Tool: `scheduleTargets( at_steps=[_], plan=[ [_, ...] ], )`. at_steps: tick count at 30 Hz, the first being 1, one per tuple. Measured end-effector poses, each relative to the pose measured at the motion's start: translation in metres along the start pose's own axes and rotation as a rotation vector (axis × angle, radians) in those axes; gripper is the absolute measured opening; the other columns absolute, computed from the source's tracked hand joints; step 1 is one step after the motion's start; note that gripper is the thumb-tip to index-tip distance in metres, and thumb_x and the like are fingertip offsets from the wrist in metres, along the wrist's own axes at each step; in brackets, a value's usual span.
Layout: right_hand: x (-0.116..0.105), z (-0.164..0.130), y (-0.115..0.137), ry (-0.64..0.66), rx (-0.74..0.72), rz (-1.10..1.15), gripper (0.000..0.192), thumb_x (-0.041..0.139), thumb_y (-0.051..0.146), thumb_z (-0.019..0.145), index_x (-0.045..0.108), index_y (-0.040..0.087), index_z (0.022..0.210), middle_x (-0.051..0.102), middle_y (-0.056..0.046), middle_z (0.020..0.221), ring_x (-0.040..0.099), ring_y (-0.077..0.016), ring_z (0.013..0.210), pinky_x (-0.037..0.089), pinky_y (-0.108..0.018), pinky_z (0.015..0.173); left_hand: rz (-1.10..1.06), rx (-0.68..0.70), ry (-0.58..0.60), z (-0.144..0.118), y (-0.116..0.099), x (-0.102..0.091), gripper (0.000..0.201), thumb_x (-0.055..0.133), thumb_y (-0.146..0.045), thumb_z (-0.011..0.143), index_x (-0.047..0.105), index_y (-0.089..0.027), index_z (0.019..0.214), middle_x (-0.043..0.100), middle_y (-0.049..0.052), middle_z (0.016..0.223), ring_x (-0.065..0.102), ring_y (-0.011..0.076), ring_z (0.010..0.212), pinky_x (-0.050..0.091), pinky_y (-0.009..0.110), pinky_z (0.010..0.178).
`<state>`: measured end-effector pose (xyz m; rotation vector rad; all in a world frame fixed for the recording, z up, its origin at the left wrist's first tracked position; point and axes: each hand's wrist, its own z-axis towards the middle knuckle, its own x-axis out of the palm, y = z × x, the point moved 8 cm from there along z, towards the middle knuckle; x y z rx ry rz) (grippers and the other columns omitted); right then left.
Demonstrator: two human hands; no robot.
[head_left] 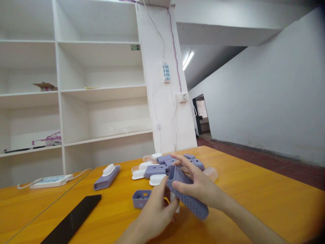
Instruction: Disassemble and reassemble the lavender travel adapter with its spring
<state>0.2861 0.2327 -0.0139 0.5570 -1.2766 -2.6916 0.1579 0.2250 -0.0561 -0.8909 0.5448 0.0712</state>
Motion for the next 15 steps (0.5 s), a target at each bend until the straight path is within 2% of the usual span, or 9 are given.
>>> scheduleTargets(
  at_steps=[4, 6, 8, 11, 13, 15],
  plan=[
    [0.013, -0.006, 0.004, -0.01, 0.015, -0.288, 0.071, 0.075, 0.041, 0.086, 0.045, 0.03, 0.149, 0.054, -0.007, 0.147, 0.05, -0.0298, 0.136, 0.037, -0.048, 0.117, -0.137, -0.061, -0.033, -0.002, 0.014, 0.0, 0.038, 0.055, -0.017, 0.092, 0.05, -0.023, 0.129, 0.065, 0.0, 0.086, 0.062, 0.0128, 0.06, 0.049, 0.021, 0.051],
    [0.015, -0.007, 0.001, -0.008, 0.031, -0.391, 0.071, 0.072, 0.044, 0.087, 0.045, 0.027, 0.151, 0.05, -0.008, 0.153, 0.043, -0.0301, 0.142, 0.031, -0.048, 0.121, -0.137, -0.061, -0.035, -0.002, 0.018, -0.003, 0.038, 0.054, -0.016, 0.091, 0.052, -0.022, 0.129, 0.065, 0.0, 0.086, 0.06, 0.0123, 0.057, 0.048, 0.022, 0.05],
    [0.016, -0.007, -0.004, 0.006, 0.052, -0.459, 0.086, 0.077, 0.044, 0.081, 0.038, 0.026, 0.155, 0.046, -0.009, 0.157, 0.041, -0.0311, 0.144, 0.031, -0.049, 0.121, -0.121, -0.06, -0.05, -0.003, 0.019, -0.007, 0.041, 0.058, -0.011, 0.086, 0.056, -0.021, 0.126, 0.067, 0.002, 0.09, 0.062, 0.0146, 0.064, 0.051, 0.024, 0.057],
    [0.012, -0.007, -0.011, -0.002, 0.098, -0.524, 0.118, 0.088, 0.04, 0.065, 0.022, 0.025, 0.162, 0.037, -0.013, 0.162, 0.038, -0.0353, 0.146, 0.031, -0.051, 0.12, -0.1, -0.062, -0.098, -0.003, 0.02, -0.013, 0.054, 0.063, -0.001, 0.074, 0.062, -0.022, 0.123, 0.068, 0.005, 0.103, 0.064, 0.02, 0.09, 0.053, 0.025, 0.073],
    [0.006, -0.009, -0.017, 0.011, 0.146, -0.543, 0.128, 0.088, 0.035, 0.062, 0.012, 0.023, 0.164, 0.046, -0.017, 0.155, 0.045, -0.0374, 0.14, 0.039, -0.051, 0.113, -0.11, -0.093, -0.119, -0.001, 0.025, -0.014, 0.044, 0.064, -0.007, 0.078, 0.063, -0.022, 0.12, 0.068, 0.005, 0.101, 0.064, 0.0201, 0.089, 0.052, 0.023, 0.067],
    [0.0, -0.01, -0.023, 0.063, 0.188, -0.556, 0.13, 0.088, 0.03, 0.062, 0.007, 0.024, 0.164, 0.057, -0.016, 0.143, 0.057, -0.0365, 0.128, 0.047, -0.048, 0.104, -0.139, -0.146, -0.134, 0.002, 0.034, -0.014, 0.031, 0.064, -0.024, 0.087, 0.061, -0.02, 0.117, 0.064, 0.004, 0.09, 0.064, 0.0185, 0.075, 0.048, 0.021, 0.051]
  ],
)
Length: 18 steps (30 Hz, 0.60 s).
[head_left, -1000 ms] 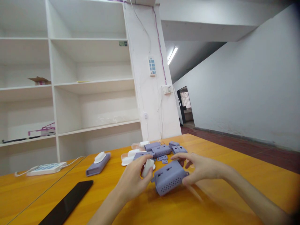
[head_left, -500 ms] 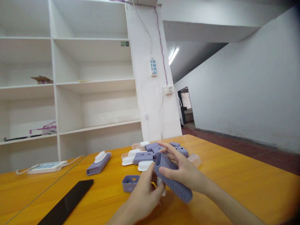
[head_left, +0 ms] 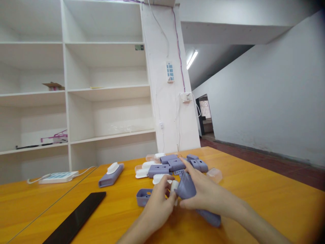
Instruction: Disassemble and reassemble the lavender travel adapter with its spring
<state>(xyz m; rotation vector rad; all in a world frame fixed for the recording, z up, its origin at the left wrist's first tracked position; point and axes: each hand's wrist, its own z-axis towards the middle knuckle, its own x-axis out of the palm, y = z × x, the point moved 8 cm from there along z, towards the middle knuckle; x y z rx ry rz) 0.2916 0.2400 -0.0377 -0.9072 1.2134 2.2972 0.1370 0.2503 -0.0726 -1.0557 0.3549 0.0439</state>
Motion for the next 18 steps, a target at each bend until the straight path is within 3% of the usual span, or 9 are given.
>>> scheduleTargets(
  at_steps=[2, 5, 9, 13, 18],
  plan=[
    [-0.002, 0.0, -0.007, 0.057, 0.008, -0.012, 0.131, 0.089, 0.028, 0.059, 0.01, 0.026, 0.164, 0.059, -0.015, 0.141, 0.059, -0.0354, 0.125, 0.048, -0.046, 0.103, -0.038, -0.056, -0.01, 0.005, 0.008, -0.001, 0.036, 0.063, -0.04, 0.09, 0.056, -0.018, 0.118, 0.06, 0.001, 0.082, 0.063, 0.0171, 0.062, 0.045, 0.021, 0.041],
    [-0.003, 0.0, -0.01, 0.094, -0.019, -0.019, 0.124, 0.09, 0.034, 0.059, 0.021, 0.027, 0.162, 0.052, -0.013, 0.15, 0.051, -0.0348, 0.135, 0.04, -0.045, 0.112, -0.103, -0.107, -0.005, 0.01, 0.014, -0.001, 0.051, 0.067, -0.053, 0.086, 0.05, -0.018, 0.119, 0.06, -0.001, 0.08, 0.063, 0.0157, 0.056, 0.048, 0.022, 0.038],
    [0.003, 0.0, -0.002, 0.13, -0.081, -0.022, 0.123, 0.089, 0.035, 0.061, 0.019, 0.03, 0.162, 0.051, -0.011, 0.152, 0.052, -0.0323, 0.135, 0.041, -0.043, 0.111, -0.135, -0.108, -0.001, 0.012, 0.009, -0.002, 0.049, 0.072, -0.054, 0.082, 0.053, -0.017, 0.107, 0.064, 0.001, 0.08, 0.061, 0.014, 0.057, 0.044, 0.018, 0.038],
    [0.007, -0.001, 0.005, 0.144, -0.112, 0.009, 0.13, 0.09, 0.036, 0.06, 0.01, 0.03, 0.163, 0.058, -0.01, 0.143, 0.058, -0.0319, 0.127, 0.045, -0.042, 0.105, -0.145, -0.094, 0.007, 0.012, 0.0, -0.004, 0.043, 0.077, -0.05, 0.08, 0.058, -0.015, 0.095, 0.066, 0.003, 0.078, 0.059, 0.0115, 0.06, 0.045, 0.017, 0.045],
    [0.006, 0.0, 0.001, 0.123, -0.108, 0.012, 0.128, 0.088, 0.035, 0.061, 0.012, 0.026, 0.163, 0.055, -0.012, 0.147, 0.055, -0.032, 0.131, 0.043, -0.04, 0.108, -0.19, -0.092, 0.048, 0.011, 0.001, -0.002, 0.041, 0.077, -0.051, 0.081, 0.055, -0.017, 0.086, 0.062, -0.002, 0.069, 0.054, 0.0081, 0.052, 0.045, 0.018, 0.045]
  ],
)
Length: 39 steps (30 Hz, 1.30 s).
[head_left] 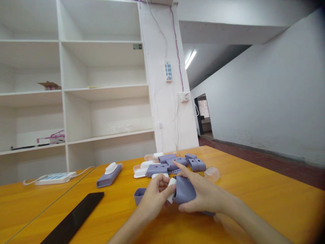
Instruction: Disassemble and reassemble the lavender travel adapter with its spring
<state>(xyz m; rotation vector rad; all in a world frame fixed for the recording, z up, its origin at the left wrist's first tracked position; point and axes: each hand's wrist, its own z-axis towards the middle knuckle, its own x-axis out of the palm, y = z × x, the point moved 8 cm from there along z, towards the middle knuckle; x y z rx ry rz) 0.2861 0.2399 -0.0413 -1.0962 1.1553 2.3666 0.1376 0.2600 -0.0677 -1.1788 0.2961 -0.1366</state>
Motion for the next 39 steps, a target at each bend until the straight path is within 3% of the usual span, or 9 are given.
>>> scheduleTargets(
  at_steps=[12, 17, 20, 23, 30, 35, 39],
  plan=[
    [0.002, -0.002, 0.01, -0.053, -0.137, -0.073, 0.118, 0.086, 0.033, 0.066, 0.018, 0.03, 0.162, 0.059, -0.01, 0.144, 0.06, -0.033, 0.126, 0.047, -0.042, 0.104, -0.082, -0.043, -0.022, 0.002, 0.01, 0.0, 0.05, 0.073, -0.063, 0.078, 0.052, -0.019, 0.086, 0.06, -0.003, 0.076, 0.06, 0.0121, 0.048, 0.053, 0.026, 0.041],
    [0.001, -0.003, 0.02, -0.13, -0.252, -0.147, 0.106, 0.084, 0.038, 0.073, 0.024, 0.031, 0.16, 0.058, -0.01, 0.145, 0.057, -0.0317, 0.13, 0.044, -0.042, 0.108, -0.098, -0.009, -0.015, 0.002, 0.004, -0.002, 0.049, 0.074, -0.063, 0.078, 0.054, -0.019, 0.087, 0.061, -0.001, 0.08, 0.063, 0.016, 0.062, 0.055, 0.028, 0.047],
    [0.0, -0.004, 0.022, -0.141, -0.283, -0.187, 0.105, 0.084, 0.031, 0.072, 0.025, 0.031, 0.16, 0.058, -0.008, 0.145, 0.056, -0.0307, 0.13, 0.042, -0.042, 0.109, -0.086, 0.037, -0.017, 0.001, -0.002, -0.003, 0.048, 0.074, -0.062, 0.08, 0.055, -0.019, 0.088, 0.063, 0.0, 0.083, 0.063, 0.0153, 0.07, 0.054, 0.026, 0.055],
    [0.0, -0.004, 0.021, -0.131, -0.286, -0.205, 0.111, 0.085, 0.02, 0.068, 0.025, 0.032, 0.16, 0.056, -0.007, 0.146, 0.054, -0.0304, 0.131, 0.04, -0.041, 0.111, -0.064, 0.06, -0.035, 0.0, -0.006, -0.004, 0.047, 0.074, -0.061, 0.081, 0.056, -0.018, 0.088, 0.064, 0.0, 0.083, 0.061, 0.0145, 0.07, 0.051, 0.024, 0.058],
    [0.003, -0.003, 0.022, -0.131, -0.283, -0.2, 0.109, 0.083, 0.021, 0.069, 0.025, 0.032, 0.16, 0.052, -0.008, 0.151, 0.049, -0.0313, 0.137, 0.037, -0.043, 0.115, -0.047, 0.072, -0.118, 0.001, -0.003, -0.009, 0.048, 0.073, -0.063, 0.08, 0.054, -0.02, 0.085, 0.061, -0.001, 0.074, 0.058, 0.0138, 0.064, 0.044, 0.022, 0.052],
    [0.007, -0.003, 0.029, -0.1, -0.284, -0.237, 0.099, 0.081, 0.024, 0.07, 0.034, 0.03, 0.157, 0.054, -0.01, 0.148, 0.049, -0.0345, 0.136, 0.038, -0.048, 0.114, -0.085, 0.074, -0.158, 0.001, -0.004, -0.01, 0.052, 0.076, -0.063, 0.077, 0.055, -0.019, 0.097, 0.058, -0.006, 0.063, 0.054, 0.0127, 0.054, 0.042, 0.022, 0.05],
    [0.007, -0.004, 0.038, -0.15, -0.275, -0.234, 0.091, 0.08, 0.032, 0.075, 0.037, 0.029, 0.155, 0.057, -0.01, 0.141, 0.054, -0.0344, 0.129, 0.042, -0.048, 0.111, -0.123, 0.085, -0.213, -0.001, -0.009, -0.013, 0.055, 0.08, -0.058, 0.076, 0.052, -0.021, 0.106, 0.06, -0.007, 0.06, 0.055, 0.0118, 0.053, 0.04, 0.02, 0.053]
  ],
)
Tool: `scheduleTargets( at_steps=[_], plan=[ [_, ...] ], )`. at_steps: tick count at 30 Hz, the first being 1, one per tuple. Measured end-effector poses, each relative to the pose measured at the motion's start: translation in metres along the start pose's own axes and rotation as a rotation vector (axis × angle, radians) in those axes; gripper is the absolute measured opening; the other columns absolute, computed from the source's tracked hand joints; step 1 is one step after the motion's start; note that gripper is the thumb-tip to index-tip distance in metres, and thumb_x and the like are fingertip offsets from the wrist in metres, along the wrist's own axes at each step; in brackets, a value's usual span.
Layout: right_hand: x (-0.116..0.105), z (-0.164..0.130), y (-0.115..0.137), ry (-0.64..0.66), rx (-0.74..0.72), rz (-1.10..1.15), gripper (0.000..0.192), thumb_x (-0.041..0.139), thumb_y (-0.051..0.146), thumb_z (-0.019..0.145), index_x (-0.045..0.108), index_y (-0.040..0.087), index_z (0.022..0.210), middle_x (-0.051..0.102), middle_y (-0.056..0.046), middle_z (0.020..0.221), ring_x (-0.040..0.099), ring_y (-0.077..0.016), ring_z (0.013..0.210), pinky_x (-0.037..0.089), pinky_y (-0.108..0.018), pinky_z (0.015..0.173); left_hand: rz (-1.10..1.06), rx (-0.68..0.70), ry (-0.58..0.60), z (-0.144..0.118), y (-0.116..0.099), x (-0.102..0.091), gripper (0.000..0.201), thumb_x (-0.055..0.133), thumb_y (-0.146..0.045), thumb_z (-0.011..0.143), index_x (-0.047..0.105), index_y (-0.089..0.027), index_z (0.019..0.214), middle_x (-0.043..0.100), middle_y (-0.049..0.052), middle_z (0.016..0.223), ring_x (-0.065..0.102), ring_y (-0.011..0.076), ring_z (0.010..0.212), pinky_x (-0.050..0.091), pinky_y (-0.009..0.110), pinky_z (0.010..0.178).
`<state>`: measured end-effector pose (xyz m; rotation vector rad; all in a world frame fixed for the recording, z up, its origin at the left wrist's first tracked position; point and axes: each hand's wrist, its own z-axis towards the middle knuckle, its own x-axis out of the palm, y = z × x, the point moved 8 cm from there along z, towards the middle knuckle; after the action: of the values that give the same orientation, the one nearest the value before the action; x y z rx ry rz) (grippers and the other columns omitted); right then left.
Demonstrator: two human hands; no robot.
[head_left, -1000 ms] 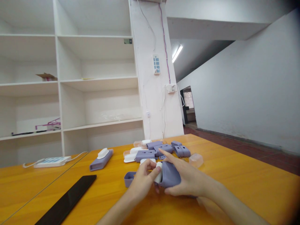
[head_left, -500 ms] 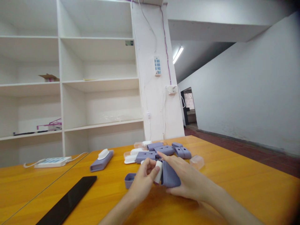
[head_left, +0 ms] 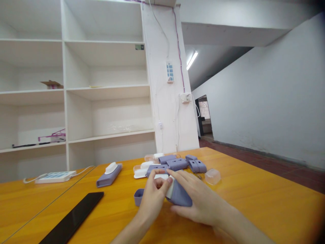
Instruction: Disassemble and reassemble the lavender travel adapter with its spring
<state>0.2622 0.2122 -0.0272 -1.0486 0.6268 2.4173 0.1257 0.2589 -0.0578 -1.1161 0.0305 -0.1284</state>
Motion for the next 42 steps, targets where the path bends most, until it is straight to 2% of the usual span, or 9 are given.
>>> scheduleTargets(
  at_steps=[6, 14, 20, 22, 25, 28, 31, 37, 42],
  plan=[
    [0.0, 0.001, 0.005, -0.019, 0.02, 0.017, 0.077, 0.076, 0.033, 0.08, 0.043, 0.026, 0.15, 0.06, -0.011, 0.133, 0.058, -0.031, 0.121, 0.046, -0.045, 0.106, -0.021, -0.052, -0.026, -0.001, 0.002, -0.001, 0.064, 0.084, -0.056, 0.073, 0.049, -0.02, 0.113, 0.069, -0.003, 0.062, 0.061, 0.0143, 0.054, 0.043, 0.021, 0.055],
    [-0.002, 0.001, 0.0, -0.036, 0.058, 0.105, 0.05, 0.075, 0.031, 0.081, 0.06, 0.023, 0.128, 0.066, -0.008, 0.121, 0.063, -0.0272, 0.11, 0.049, -0.04, 0.099, 0.094, -0.019, 0.042, -0.001, -0.002, 0.004, 0.039, 0.076, -0.05, 0.084, 0.066, -0.014, 0.074, 0.067, 0.001, 0.064, 0.057, 0.0118, 0.059, 0.041, 0.02, 0.057],
    [-0.019, 0.001, -0.022, -0.061, 0.174, 0.399, 0.037, 0.076, 0.038, 0.084, 0.068, 0.026, 0.119, 0.073, -0.003, 0.114, 0.066, -0.0272, 0.107, 0.051, -0.038, 0.095, 0.099, -0.044, 0.355, -0.021, -0.031, 0.027, 0.04, 0.073, -0.044, 0.085, 0.077, -0.017, 0.115, 0.075, 0.011, 0.101, 0.067, 0.0272, 0.089, 0.058, 0.035, 0.071],
    [-0.019, 0.0, -0.029, -0.031, 0.208, 0.58, 0.037, 0.075, 0.043, 0.086, 0.069, 0.025, 0.118, 0.073, -0.004, 0.113, 0.067, -0.0272, 0.107, 0.052, -0.039, 0.095, 0.275, 0.079, 0.358, -0.026, -0.049, 0.025, 0.041, 0.066, -0.041, 0.092, 0.071, -0.025, 0.13, 0.074, 0.011, 0.109, 0.066, 0.0286, 0.096, 0.057, 0.039, 0.08],
    [-0.012, 0.0, -0.031, 0.057, 0.248, 0.869, 0.043, 0.074, 0.048, 0.087, 0.068, 0.021, 0.119, 0.075, -0.006, 0.104, 0.071, -0.0246, 0.096, 0.055, -0.036, 0.084, 0.711, 0.454, 0.319, -0.035, -0.079, 0.026, 0.042, 0.062, -0.036, 0.097, 0.063, -0.034, 0.139, 0.072, 0.01, 0.114, 0.062, 0.0304, 0.104, 0.048, 0.045, 0.095],
    [0.002, -0.002, -0.021, 0.199, 0.317, 1.096, 0.046, 0.069, 0.054, 0.089, 0.066, 0.018, 0.118, 0.074, -0.006, 0.087, 0.072, -0.0213, 0.076, 0.055, -0.032, 0.069, 0.774, 0.666, 0.315, -0.042, -0.092, 0.029, 0.043, 0.065, -0.03, 0.096, 0.061, -0.033, 0.139, 0.068, 0.01, 0.125, 0.058, 0.0308, 0.116, 0.043, 0.045, 0.103],
    [0.01, -0.005, -0.008, 0.296, 0.36, 1.255, 0.049, 0.062, 0.061, 0.09, 0.067, 0.017, 0.111, 0.075, -0.008, 0.09, 0.073, -0.0219, 0.076, 0.056, -0.032, 0.07, 0.577, 0.585, 0.285, -0.039, -0.085, 0.024, 0.033, 0.061, -0.031, 0.099, 0.064, -0.03, 0.132, 0.07, 0.009, 0.118, 0.063, 0.0278, 0.109, 0.048, 0.04, 0.098],
    [0.016, -0.013, 0.003, 0.386, 0.428, 1.391, 0.058, 0.039, 0.063, 0.102, 0.073, 0.017, 0.111, 0.078, -0.01, 0.093, 0.074, -0.0195, 0.082, 0.055, -0.032, 0.082, 0.225, 0.192, 0.307, -0.035, -0.047, 0.03, 0.04, 0.058, -0.042, 0.099, 0.059, -0.027, 0.136, 0.071, 0.008, 0.103, 0.066, 0.0184, 0.069, 0.054, 0.029, 0.064],
    [0.016, -0.014, -0.011, 0.389, 0.473, 1.288, 0.06, 0.037, 0.066, 0.101, 0.068, 0.02, 0.124, 0.078, -0.01, 0.1, 0.075, -0.0233, 0.085, 0.057, -0.036, 0.081, 0.144, 0.161, 0.318, -0.034, -0.039, 0.035, 0.03, 0.063, -0.038, 0.097, 0.062, -0.027, 0.126, 0.068, 0.002, 0.097, 0.066, 0.0146, 0.067, 0.052, 0.024, 0.058]
  ],
)
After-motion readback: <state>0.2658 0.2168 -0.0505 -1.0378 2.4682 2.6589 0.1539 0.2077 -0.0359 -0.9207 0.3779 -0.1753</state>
